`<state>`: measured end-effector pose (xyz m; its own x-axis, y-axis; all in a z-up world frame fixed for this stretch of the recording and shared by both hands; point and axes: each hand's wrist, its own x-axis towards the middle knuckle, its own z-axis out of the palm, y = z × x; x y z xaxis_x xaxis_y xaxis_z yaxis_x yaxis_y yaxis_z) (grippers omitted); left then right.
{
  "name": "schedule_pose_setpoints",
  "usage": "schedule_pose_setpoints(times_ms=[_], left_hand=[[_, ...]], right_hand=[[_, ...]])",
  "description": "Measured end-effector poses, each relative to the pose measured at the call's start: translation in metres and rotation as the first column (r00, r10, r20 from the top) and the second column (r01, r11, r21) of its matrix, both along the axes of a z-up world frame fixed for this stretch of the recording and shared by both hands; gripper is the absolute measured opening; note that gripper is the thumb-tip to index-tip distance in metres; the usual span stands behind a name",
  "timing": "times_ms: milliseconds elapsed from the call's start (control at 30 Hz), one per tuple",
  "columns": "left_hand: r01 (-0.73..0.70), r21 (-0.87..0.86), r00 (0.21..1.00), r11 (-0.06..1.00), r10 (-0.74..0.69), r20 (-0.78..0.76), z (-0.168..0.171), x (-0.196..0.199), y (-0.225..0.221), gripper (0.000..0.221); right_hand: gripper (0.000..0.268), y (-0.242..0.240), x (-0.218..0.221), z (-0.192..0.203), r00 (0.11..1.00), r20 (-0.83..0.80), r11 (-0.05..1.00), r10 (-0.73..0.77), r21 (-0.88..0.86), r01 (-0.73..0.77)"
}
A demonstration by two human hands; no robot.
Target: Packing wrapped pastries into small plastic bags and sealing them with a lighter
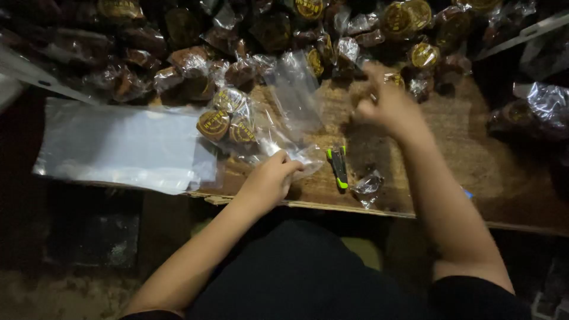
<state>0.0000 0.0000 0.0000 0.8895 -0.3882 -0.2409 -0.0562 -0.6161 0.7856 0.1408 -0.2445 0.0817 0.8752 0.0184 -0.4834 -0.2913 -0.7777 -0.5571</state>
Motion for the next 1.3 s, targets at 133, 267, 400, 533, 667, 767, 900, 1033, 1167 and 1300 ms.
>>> schedule_pose_setpoints(times_ms=[133,267,400,533,667,767,900,1033,1167,1300], left_hand=[[-0.009,0.118,0.933,0.993,-0.034,0.358,0.006,-0.015,0.006,0.030],[-0.021,0.169,0.939,0.985,-0.039,0.342,0.046,-0.014,0.009,0.035],[-0.076,0.163,0.948,0.984,0.021,0.318,0.045,-0.019,0.006,0.034],[-0.029,0.335,0.935,0.942,-0.094,0.343,0.049,-0.022,-0.002,0.068],[-0.137,0.532,0.796,0.836,-0.227,0.561,0.036,-0.032,-0.007,0.060],[-0.139,0.580,0.693,0.803,-0.340,0.636,0.060,-0.037,-0.018,0.057],[-0.111,0.553,0.707,0.826,-0.325,0.628,0.024,-0.037,-0.028,0.067],[-0.064,-0.016,0.945,0.998,0.066,0.320,0.033,0.005,0.014,0.045],[-0.344,0.397,0.827,0.851,0.075,0.557,0.011,0.034,0.059,0.068],[-0.254,0.414,0.928,0.874,0.100,0.359,-0.008,0.034,0.050,0.084]], right_hand=[[0.049,-0.022,-0.042,-0.087,0.884,-0.015,0.735,0.467,-0.550,-0.397],[0.054,-0.025,-0.078,-0.071,0.875,0.345,0.935,0.340,-0.023,-0.355],[0.042,0.008,-0.113,-0.044,0.954,0.105,0.752,0.280,0.593,-0.286],[0.036,0.056,-0.131,-0.088,0.838,-0.524,0.415,-0.152,0.735,0.536],[0.056,0.107,-0.161,-0.093,0.916,-0.318,0.249,-0.245,0.893,0.376],[0.055,0.196,-0.157,-0.205,0.562,0.759,0.824,-0.328,-0.062,0.564],[0.061,0.103,-0.102,-0.183,0.854,0.314,0.862,0.414,0.165,-0.479],[0.078,0.093,-0.090,-0.202,0.778,0.409,0.755,0.476,0.263,-0.600],[0.069,0.098,-0.103,-0.123,0.972,0.179,0.984,0.153,0.065,-0.167],[0.047,0.087,-0.106,-0.149,0.766,0.476,0.790,0.431,0.211,-0.576]])
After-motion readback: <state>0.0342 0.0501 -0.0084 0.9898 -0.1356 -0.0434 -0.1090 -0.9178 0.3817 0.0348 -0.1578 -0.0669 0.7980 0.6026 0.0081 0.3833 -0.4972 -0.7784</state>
